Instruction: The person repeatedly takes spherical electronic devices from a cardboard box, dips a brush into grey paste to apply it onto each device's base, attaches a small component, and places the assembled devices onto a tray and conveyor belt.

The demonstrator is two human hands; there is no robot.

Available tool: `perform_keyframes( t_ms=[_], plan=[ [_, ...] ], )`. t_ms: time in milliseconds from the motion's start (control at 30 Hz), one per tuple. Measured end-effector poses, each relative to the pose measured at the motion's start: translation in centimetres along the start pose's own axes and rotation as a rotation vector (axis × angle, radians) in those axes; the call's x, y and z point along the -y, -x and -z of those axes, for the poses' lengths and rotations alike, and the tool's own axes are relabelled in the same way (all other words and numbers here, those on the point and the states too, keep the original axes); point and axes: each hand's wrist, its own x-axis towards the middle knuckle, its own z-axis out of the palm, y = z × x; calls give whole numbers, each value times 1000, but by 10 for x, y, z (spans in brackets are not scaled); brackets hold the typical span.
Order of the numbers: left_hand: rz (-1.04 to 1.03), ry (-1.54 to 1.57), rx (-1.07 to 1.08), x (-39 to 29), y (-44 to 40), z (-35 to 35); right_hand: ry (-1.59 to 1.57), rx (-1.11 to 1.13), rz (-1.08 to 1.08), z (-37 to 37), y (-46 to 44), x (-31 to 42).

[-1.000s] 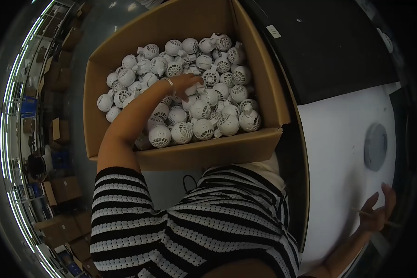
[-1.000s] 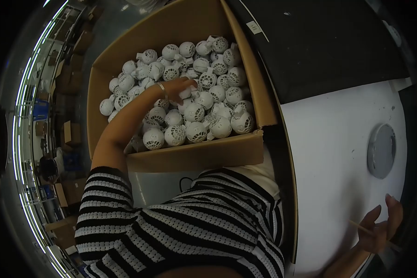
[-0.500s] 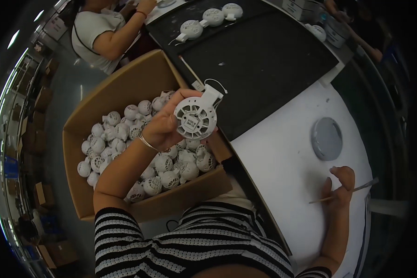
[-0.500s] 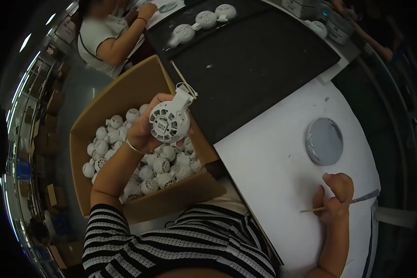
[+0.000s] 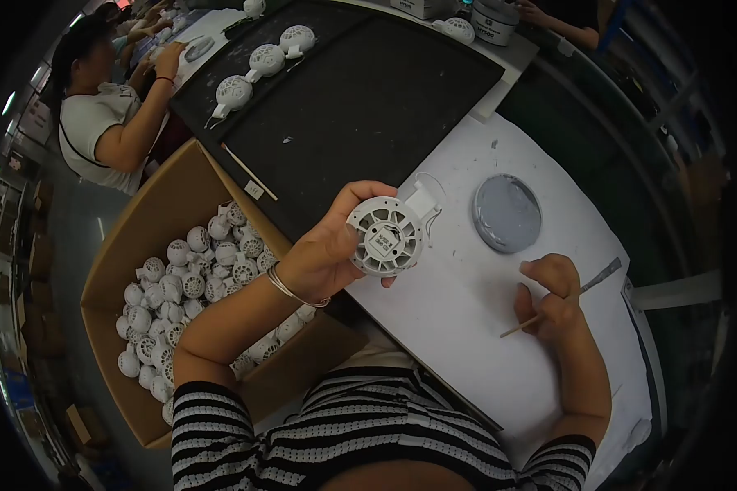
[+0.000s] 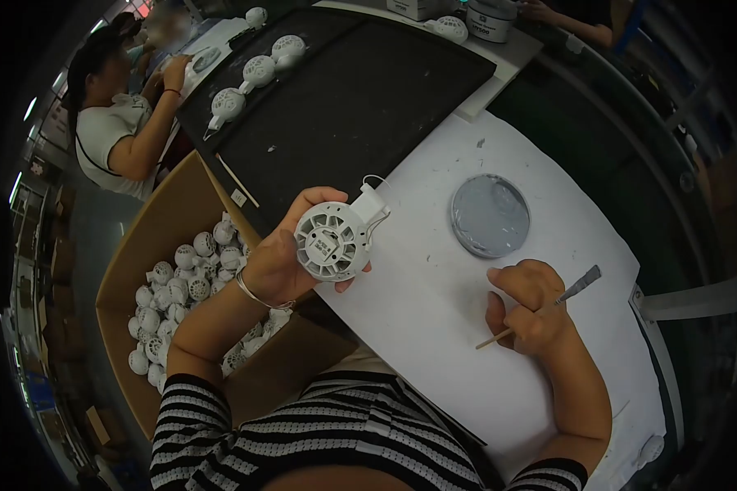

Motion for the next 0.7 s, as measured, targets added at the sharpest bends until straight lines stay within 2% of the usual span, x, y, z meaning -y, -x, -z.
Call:
perform_keyframes(
  t_ms=[100,200,267,367,500,567,700],
  plan=[
    [-42,-128,66,2,-3,-2,-24,-34,-1,-2,-1,1],
    [33,-108,-10,-1,-4,-3,-43,-46,-23,2,-2,3],
    [115,100,-112,1,-5,1,-54,-37,-47,5,-3,4],
    [169,215,-202,6,-8,7,-71,-54,-90,7,-1,2],
    [127,333,-199,3,-9,3,-59,-73,-92,5,0,0],
    [32,81,-27,3,-10,8,-57,-66,-93,5,0,1],
    [20,-136,-134,-2,-13,-10,-71,-47,-86,4,0,1]
  ],
)
